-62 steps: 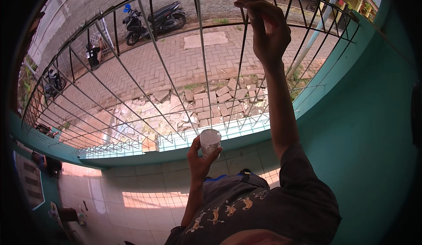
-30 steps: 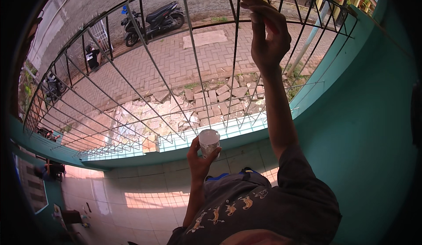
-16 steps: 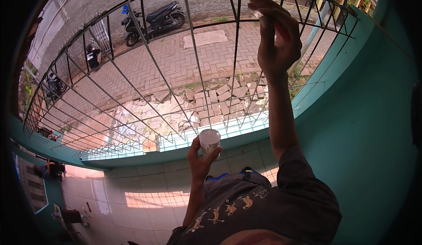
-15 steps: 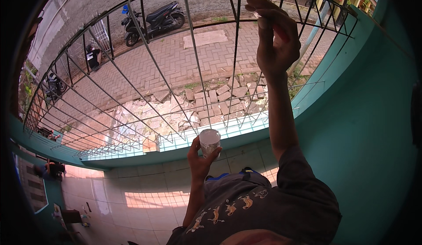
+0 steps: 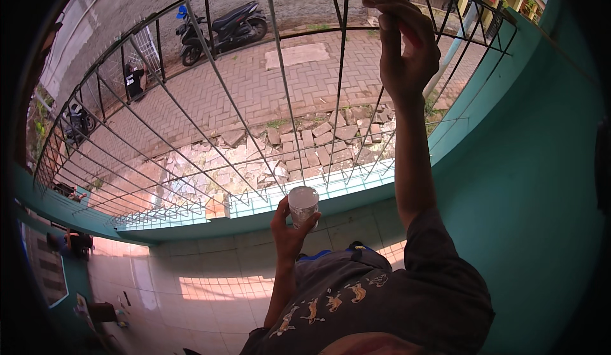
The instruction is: The person paints a metal railing on a balcony using a paintbrush and a small container of white paint. They repeatedly dip the brush into the container and apply paint to the vertical bars of the railing.
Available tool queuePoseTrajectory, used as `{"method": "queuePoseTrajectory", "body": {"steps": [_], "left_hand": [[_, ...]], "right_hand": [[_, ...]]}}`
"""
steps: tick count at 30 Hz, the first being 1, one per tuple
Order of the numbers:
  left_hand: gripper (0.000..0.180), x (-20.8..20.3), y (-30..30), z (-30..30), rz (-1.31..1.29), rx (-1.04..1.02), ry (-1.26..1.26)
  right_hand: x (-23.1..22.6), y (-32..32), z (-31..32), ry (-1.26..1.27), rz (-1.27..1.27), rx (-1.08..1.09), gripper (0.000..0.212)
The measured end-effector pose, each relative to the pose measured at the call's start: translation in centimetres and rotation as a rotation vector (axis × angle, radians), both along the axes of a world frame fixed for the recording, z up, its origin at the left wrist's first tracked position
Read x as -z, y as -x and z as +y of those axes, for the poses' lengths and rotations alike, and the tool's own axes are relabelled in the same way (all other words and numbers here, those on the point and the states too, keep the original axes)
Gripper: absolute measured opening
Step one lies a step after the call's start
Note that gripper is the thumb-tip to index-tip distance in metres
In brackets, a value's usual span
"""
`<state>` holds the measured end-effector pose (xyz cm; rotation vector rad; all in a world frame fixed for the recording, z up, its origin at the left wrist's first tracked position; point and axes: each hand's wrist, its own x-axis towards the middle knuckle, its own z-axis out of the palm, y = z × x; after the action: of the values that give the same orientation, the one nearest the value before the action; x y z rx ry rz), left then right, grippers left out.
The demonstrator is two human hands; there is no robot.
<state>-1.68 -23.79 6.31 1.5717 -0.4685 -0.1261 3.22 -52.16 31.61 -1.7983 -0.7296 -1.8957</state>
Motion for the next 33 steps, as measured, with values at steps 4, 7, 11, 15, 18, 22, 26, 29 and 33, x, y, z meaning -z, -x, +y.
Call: {"method": "queuePoseTrajectory", "body": {"steps": [4,7,11,15,18,22,26,29,33], "left_hand": [[0.061,-0.1,0.2,0.0,-0.005,0.004,-0.011],[0.062,-0.3,0.2,0.0,0.019,0.018,-0.008],[0.063,0.0,0.3,0.2,0.015,-0.012,-0.012],[0.064,0.6,0.2,0.4,0.009,-0.032,-0.006],[0.063,0.2,0.4,0.3,0.009,-0.017,-0.009],[0.063,0.4,0.6,0.3,0.019,-0.033,-0.01],[0.064,0.3,0.5,0.3,-0.015,-0.026,-0.023],[0.064,0.2,0.5,0.2,-0.015,-0.022,-0.017],[0.064,0.2,0.5,0.2,0.015,-0.026,-0.002]], "right_hand": [[-0.1,-0.5,1.5,-0.002,-0.053,0.024,0.017],[-0.3,-1.5,1.7,0.101,-0.107,0.255,0.021],[0.7,-1.4,2.8,0.096,-0.062,0.318,0.023],[0.6,-1.1,3.4,0.098,-0.111,0.327,0.025],[0.4,-1.5,3.1,0.136,-0.094,0.343,0.025],[1.0,-0.9,3.7,0.139,-0.056,0.342,0.025],[0.6,-1.1,3.2,0.142,-0.088,0.372,0.025],[1.1,-1.6,3.0,0.155,-0.049,0.369,0.025],[1.5,-0.7,3.4,0.123,-0.037,0.324,0.024]]}}
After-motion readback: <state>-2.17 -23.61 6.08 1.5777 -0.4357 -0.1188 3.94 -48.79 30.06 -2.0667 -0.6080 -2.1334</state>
